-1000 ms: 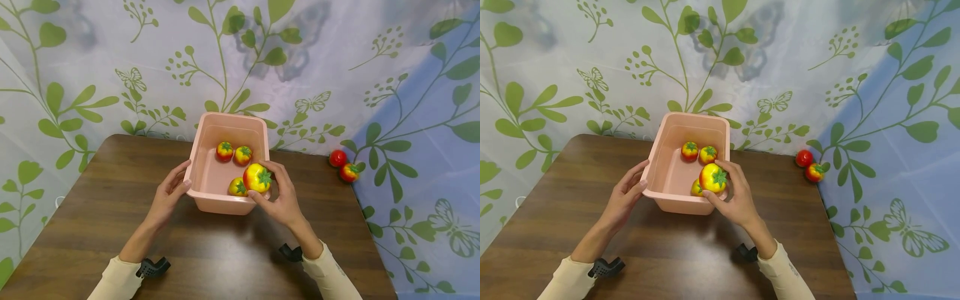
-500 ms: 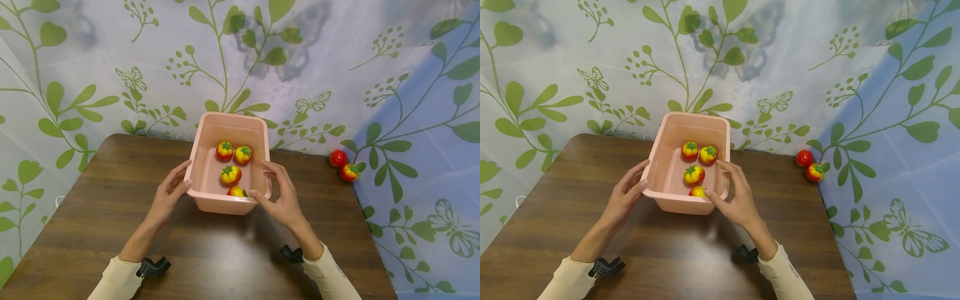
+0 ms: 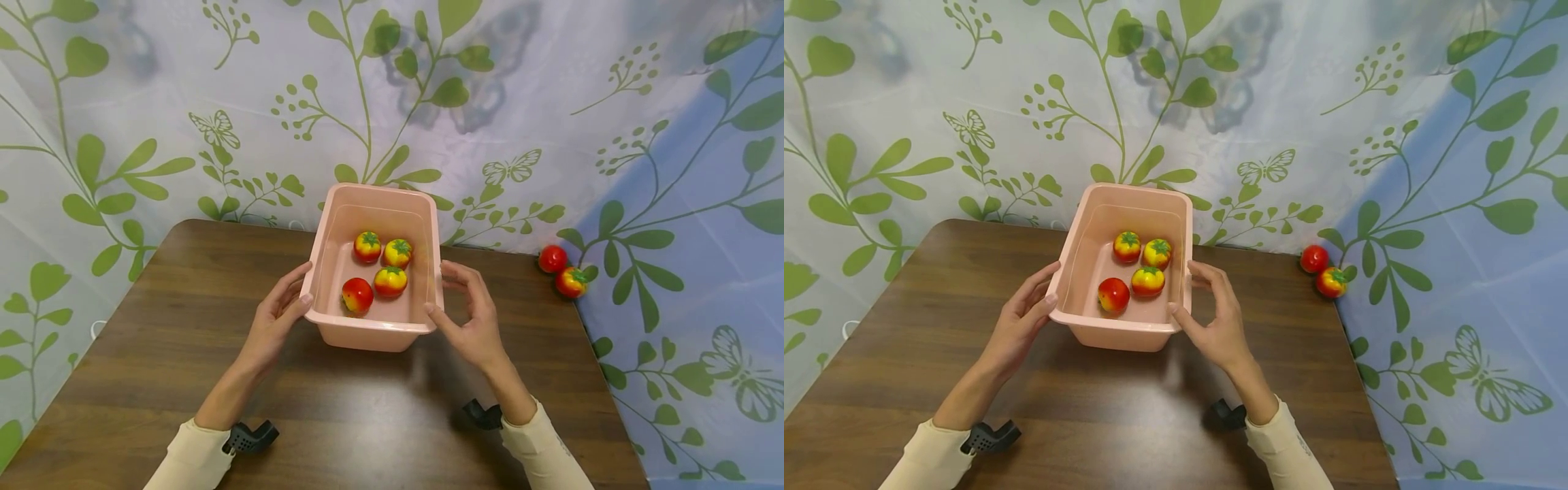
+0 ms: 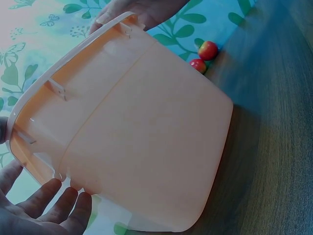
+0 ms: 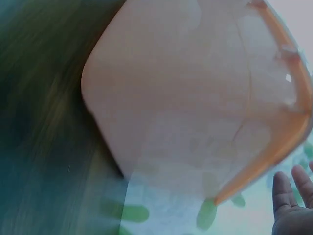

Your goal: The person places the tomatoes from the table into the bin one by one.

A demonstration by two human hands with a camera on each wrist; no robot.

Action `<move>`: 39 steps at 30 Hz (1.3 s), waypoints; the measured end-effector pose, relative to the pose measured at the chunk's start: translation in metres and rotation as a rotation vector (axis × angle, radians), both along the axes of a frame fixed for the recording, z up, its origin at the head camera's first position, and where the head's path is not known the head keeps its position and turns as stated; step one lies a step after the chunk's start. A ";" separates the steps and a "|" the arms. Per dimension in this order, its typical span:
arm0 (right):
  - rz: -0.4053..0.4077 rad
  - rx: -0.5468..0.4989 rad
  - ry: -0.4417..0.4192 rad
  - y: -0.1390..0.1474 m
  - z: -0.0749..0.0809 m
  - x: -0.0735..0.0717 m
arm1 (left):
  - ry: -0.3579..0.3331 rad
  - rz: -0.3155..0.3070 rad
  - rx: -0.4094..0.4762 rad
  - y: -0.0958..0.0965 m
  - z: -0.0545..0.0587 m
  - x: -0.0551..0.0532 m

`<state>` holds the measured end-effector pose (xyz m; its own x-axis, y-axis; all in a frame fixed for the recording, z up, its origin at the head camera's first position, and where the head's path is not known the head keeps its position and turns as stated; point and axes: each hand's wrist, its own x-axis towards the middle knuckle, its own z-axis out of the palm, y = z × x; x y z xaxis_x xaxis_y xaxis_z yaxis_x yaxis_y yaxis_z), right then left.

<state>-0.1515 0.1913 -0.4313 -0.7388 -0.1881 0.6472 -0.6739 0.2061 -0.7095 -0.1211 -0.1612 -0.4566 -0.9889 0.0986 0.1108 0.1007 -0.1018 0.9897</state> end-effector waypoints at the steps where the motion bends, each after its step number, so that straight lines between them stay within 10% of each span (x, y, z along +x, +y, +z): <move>1: -0.007 -0.021 -0.003 0.004 -0.001 -0.003 | -0.001 0.001 -0.001 0.000 0.000 0.000; 11: -0.344 -0.274 -0.126 0.093 -0.018 -0.050 | -0.026 0.010 -0.030 -0.002 -0.001 0.001; 19: -0.682 -0.281 -0.237 0.176 -0.033 -0.083 | -0.023 0.011 -0.033 -0.001 -0.002 0.001; 30: -0.956 0.024 -0.484 0.237 -0.053 -0.101 | -0.013 0.014 -0.030 -0.001 -0.001 0.001; 39: -0.940 0.348 -0.707 0.252 -0.082 -0.109 | -0.021 0.004 -0.034 -0.002 0.000 0.004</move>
<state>-0.2608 0.4437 -0.5133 -0.8486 0.5244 0.0700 0.3502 0.6559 -0.6686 -0.1175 -0.1633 -0.4567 -0.9914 0.0979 0.0868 0.0804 -0.0678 0.9945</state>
